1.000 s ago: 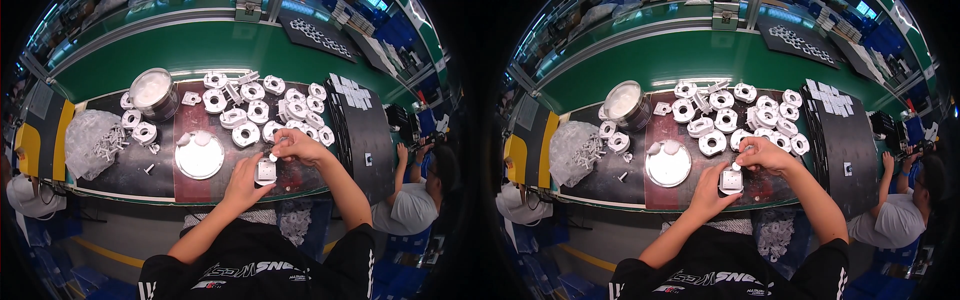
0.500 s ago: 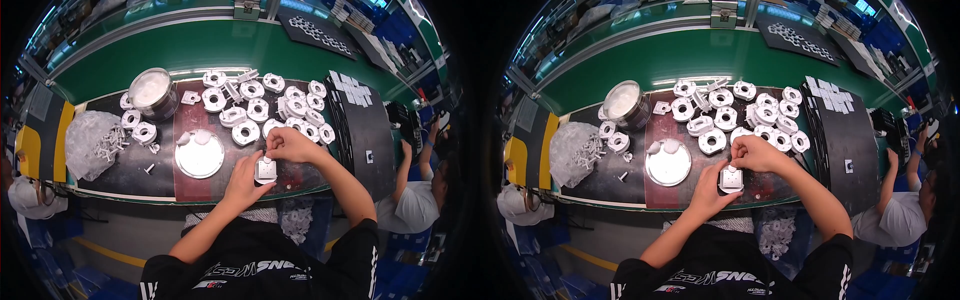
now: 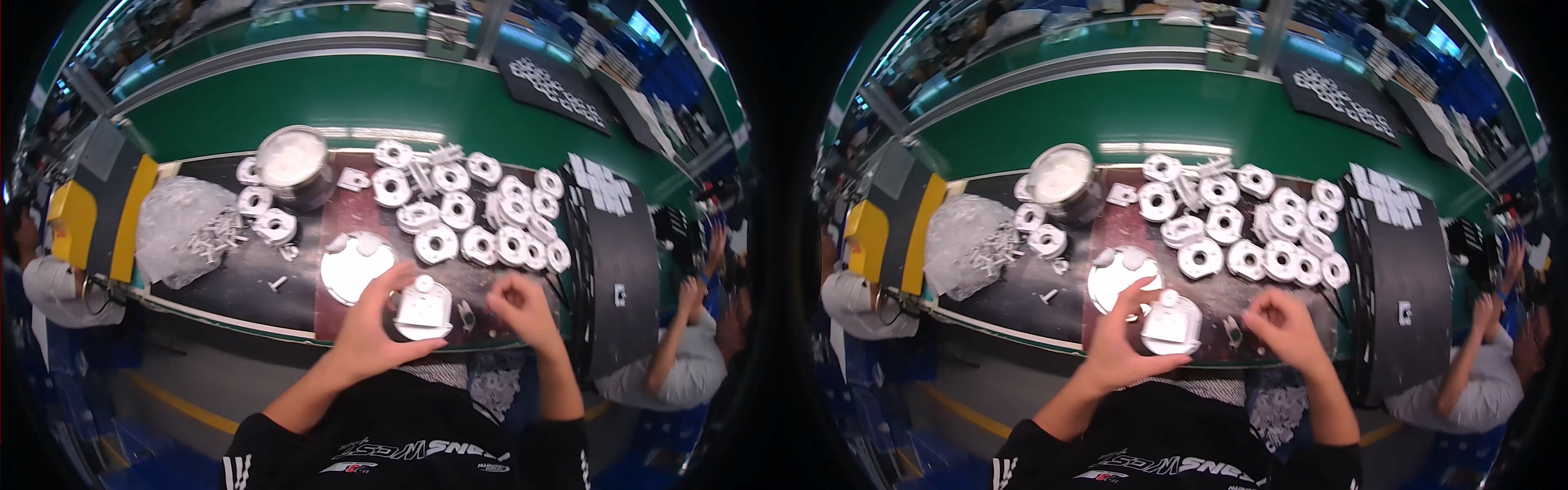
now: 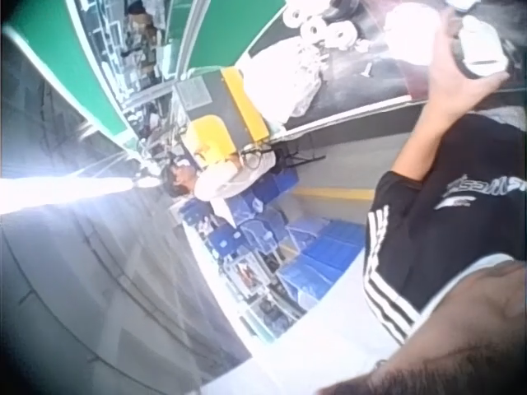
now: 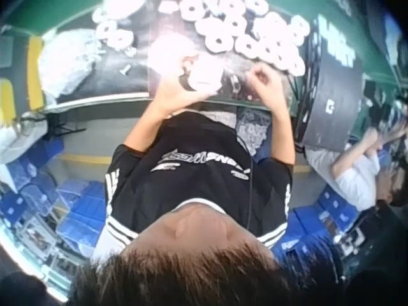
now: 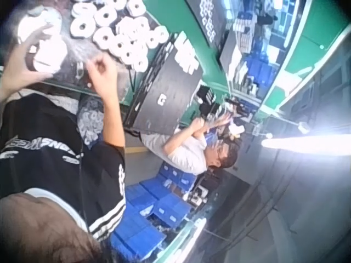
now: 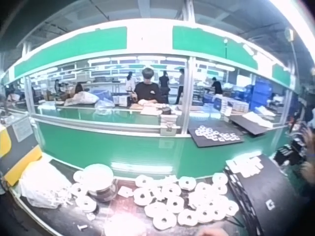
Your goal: Assembling plastic light fixture components on a production line by inserting small parts into circular frames.
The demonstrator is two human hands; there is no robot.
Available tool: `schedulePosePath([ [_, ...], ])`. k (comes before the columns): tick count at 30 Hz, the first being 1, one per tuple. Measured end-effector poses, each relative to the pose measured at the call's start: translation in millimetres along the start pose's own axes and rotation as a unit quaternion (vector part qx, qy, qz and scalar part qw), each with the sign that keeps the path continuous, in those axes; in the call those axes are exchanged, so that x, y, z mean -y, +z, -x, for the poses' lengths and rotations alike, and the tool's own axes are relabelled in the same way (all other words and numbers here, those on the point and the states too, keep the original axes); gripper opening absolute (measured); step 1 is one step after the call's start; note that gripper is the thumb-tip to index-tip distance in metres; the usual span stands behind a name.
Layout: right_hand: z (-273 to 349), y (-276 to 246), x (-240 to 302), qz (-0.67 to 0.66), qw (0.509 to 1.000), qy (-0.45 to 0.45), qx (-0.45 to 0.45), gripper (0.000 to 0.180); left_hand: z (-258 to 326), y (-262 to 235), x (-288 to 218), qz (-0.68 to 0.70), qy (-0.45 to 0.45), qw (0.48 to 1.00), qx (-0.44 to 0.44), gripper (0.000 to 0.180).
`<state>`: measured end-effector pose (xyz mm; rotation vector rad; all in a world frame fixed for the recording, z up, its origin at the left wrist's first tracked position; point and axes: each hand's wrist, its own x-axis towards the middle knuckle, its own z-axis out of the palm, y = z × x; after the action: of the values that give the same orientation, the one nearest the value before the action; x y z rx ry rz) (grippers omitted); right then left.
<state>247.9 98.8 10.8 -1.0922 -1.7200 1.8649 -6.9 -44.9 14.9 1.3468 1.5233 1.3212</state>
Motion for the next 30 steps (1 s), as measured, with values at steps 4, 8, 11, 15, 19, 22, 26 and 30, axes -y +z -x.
schedulePosePath([
  [4,20.1,20.5,-63.3,0.084,0.984,-0.095,-0.122,0.014,-32.6,-97.8,-30.5,-0.063,0.051,0.992,-0.101,0.103],
  [8,18.8,36.4,-97.3,0.197,0.933,-0.194,-0.230,0.017,-70.1,-164.0,-22.9,-0.322,0.088,0.916,-0.223,0.097],
  [11,18.1,43.8,-93.5,0.198,0.935,-0.166,-0.243,0.018,-97.1,-200.6,-13.9,-0.379,0.091,0.879,-0.274,0.095],
  [15,13.5,35.9,-111.8,0.263,0.922,-0.184,-0.218,0.019,-136.7,-239.3,20.8,-0.398,0.093,0.852,-0.327,0.091],
  [19,21.9,45.5,-75.7,0.335,0.903,-0.183,-0.199,0.012,-183.8,-264.1,55.3,-0.372,0.058,0.862,-0.339,0.093],
  [22,20.6,49.9,-72.0,0.332,0.895,-0.205,-0.216,0.011,-225.3,-292.8,103.6,-0.253,0.050,0.900,-0.352,0.095],
  [26,19.0,54.7,-71.6,0.331,0.888,-0.192,-0.253,0.013,-274.2,-316.0,176.2,-0.244,0.012,0.911,-0.332,0.098],
  [30,17.4,49.9,-89.8,0.270,0.907,-0.205,-0.249,0.019,-300.1,-318.9,206.4,-0.259,-0.013,0.905,-0.336,0.092],
])
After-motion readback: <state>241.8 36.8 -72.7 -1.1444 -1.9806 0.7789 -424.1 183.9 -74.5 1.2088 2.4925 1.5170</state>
